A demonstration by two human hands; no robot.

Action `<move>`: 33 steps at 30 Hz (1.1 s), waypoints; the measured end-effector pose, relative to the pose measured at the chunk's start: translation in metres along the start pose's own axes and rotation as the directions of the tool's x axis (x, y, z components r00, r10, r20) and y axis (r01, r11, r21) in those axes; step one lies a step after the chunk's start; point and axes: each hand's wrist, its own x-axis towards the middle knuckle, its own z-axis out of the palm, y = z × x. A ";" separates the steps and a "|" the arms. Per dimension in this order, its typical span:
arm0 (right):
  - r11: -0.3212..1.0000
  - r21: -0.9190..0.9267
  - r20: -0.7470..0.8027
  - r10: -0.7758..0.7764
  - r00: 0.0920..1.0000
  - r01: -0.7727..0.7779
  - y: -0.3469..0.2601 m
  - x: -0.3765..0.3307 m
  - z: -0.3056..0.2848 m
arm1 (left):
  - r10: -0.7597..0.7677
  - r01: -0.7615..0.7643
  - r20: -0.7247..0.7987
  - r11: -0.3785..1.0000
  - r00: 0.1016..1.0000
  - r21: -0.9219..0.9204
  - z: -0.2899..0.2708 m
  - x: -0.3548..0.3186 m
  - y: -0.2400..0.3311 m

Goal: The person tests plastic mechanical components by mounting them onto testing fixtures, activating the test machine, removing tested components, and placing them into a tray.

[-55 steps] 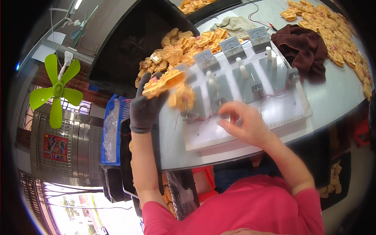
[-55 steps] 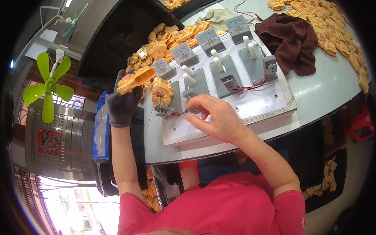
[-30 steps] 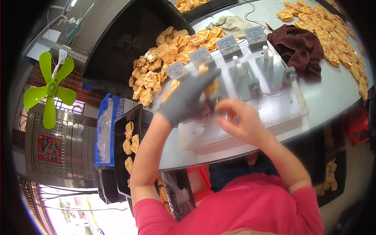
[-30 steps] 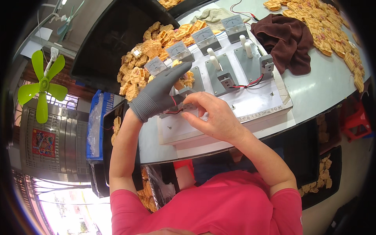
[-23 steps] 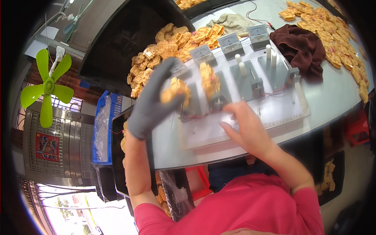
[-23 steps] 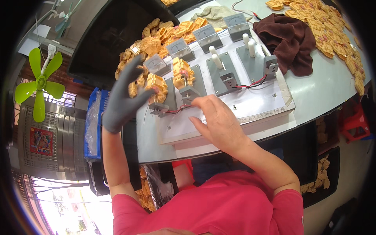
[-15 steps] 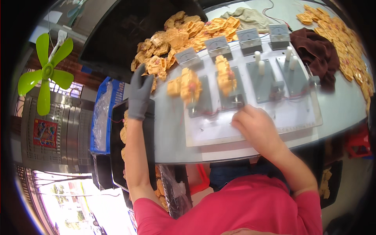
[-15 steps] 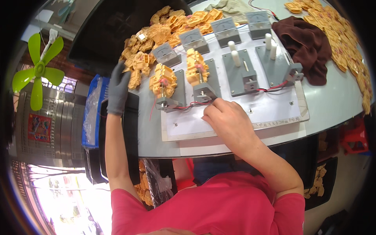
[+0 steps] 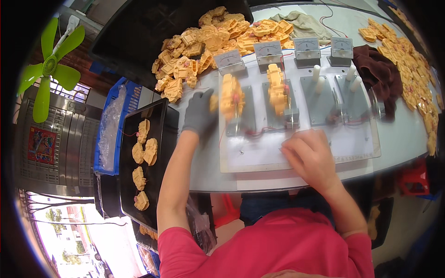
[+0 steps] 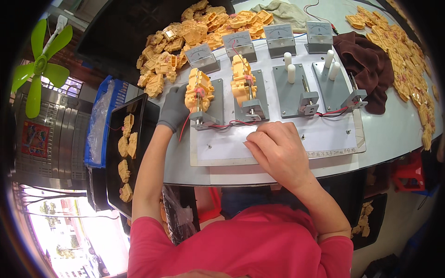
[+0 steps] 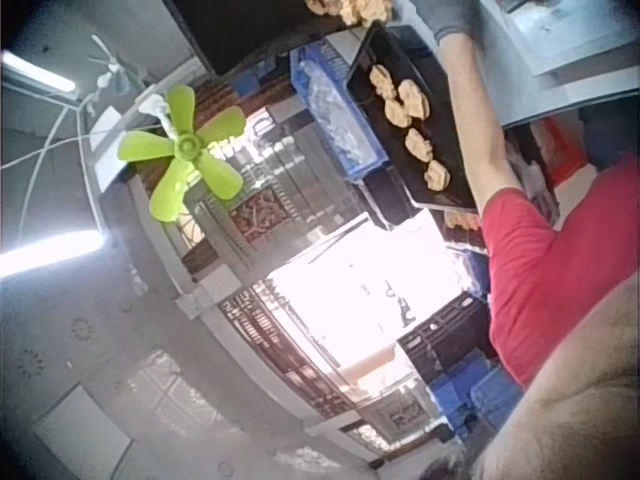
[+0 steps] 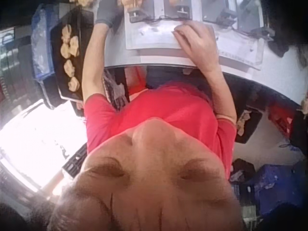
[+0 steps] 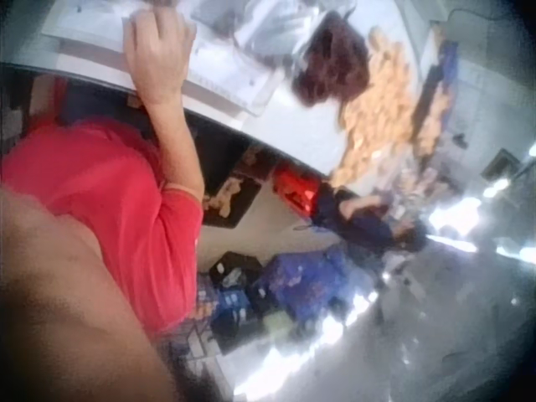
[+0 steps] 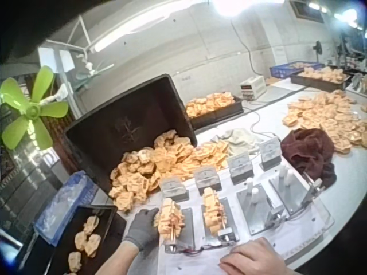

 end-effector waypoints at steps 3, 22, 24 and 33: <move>1.000 0.009 -0.028 -0.022 0.999 0.022 0.001 -0.003 0.000 | 0.000 -0.001 -0.020 0.999 1.000 -0.036 -0.008 -0.030 -0.008; 0.267 0.955 0.009 0.411 0.912 -0.130 -0.013 -0.005 -0.048 | 0.265 0.133 0.116 -0.048 0.957 -0.990 -0.147 -0.087 0.252; 0.465 0.872 -0.080 0.449 0.890 -0.156 0.004 -0.009 -0.062 | 0.271 0.151 0.202 0.196 0.941 -0.969 -0.153 -0.076 0.269; 0.959 0.281 -0.432 0.167 0.886 -0.044 0.045 -0.011 -0.093 | 0.413 0.044 0.185 0.330 0.892 -0.943 -0.144 -0.061 0.306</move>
